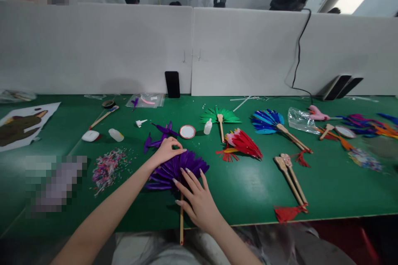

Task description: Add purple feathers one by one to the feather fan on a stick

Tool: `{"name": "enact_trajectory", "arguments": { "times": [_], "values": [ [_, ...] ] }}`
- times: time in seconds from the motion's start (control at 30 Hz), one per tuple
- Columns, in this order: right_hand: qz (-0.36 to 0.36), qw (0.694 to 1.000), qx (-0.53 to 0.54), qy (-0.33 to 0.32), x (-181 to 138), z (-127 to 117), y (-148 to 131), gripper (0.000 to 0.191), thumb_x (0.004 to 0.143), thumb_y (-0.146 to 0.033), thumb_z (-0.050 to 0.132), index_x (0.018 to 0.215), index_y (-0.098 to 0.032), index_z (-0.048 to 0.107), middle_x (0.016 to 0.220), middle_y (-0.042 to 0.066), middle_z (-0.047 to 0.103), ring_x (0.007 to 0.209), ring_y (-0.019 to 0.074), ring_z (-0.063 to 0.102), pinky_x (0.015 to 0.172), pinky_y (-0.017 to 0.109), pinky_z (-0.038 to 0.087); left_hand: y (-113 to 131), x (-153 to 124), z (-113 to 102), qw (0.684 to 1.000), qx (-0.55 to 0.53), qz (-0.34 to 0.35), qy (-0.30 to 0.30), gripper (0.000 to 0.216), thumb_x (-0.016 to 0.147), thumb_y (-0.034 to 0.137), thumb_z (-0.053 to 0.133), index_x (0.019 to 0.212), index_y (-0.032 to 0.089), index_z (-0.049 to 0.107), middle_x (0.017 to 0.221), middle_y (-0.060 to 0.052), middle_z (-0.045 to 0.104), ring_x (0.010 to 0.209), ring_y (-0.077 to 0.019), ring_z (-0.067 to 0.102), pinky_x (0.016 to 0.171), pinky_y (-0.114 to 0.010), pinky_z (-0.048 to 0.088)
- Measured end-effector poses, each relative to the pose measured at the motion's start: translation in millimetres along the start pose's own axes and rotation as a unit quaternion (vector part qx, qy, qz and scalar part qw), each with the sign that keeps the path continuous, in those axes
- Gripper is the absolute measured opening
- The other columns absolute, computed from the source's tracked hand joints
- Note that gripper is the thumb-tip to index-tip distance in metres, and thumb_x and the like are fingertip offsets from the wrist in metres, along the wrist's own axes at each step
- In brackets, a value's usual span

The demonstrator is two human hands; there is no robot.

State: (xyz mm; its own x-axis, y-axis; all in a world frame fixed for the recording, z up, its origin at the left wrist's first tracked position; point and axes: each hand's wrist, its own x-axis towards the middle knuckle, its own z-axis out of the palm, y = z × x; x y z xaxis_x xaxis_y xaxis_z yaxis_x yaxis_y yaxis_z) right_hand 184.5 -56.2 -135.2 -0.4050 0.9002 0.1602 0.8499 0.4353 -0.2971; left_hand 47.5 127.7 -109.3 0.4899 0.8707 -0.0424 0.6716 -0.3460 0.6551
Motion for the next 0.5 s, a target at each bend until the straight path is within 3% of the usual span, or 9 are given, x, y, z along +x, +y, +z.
{"name": "enact_trajectory", "arguments": {
  "times": [0.5],
  "values": [
    [0.004, 1.0, 0.021, -0.002, -1.9, 4.3, 1.4, 0.057, 0.098, -0.037, 0.038, 0.15, -0.027, 0.019, 0.157, 0.006, 0.018, 0.144, 0.0257, 0.018, 0.112, 0.062, 0.019, -5.5, -3.4, 4.7, 0.999, 0.001, -0.025, 0.038, 0.018, 0.077, 0.034, 0.07, 0.07, 0.018, 0.072, 0.09, -0.005, 0.061, 0.095, -0.0241, 0.056, 0.093, -0.041, 0.039]
  ]
}}
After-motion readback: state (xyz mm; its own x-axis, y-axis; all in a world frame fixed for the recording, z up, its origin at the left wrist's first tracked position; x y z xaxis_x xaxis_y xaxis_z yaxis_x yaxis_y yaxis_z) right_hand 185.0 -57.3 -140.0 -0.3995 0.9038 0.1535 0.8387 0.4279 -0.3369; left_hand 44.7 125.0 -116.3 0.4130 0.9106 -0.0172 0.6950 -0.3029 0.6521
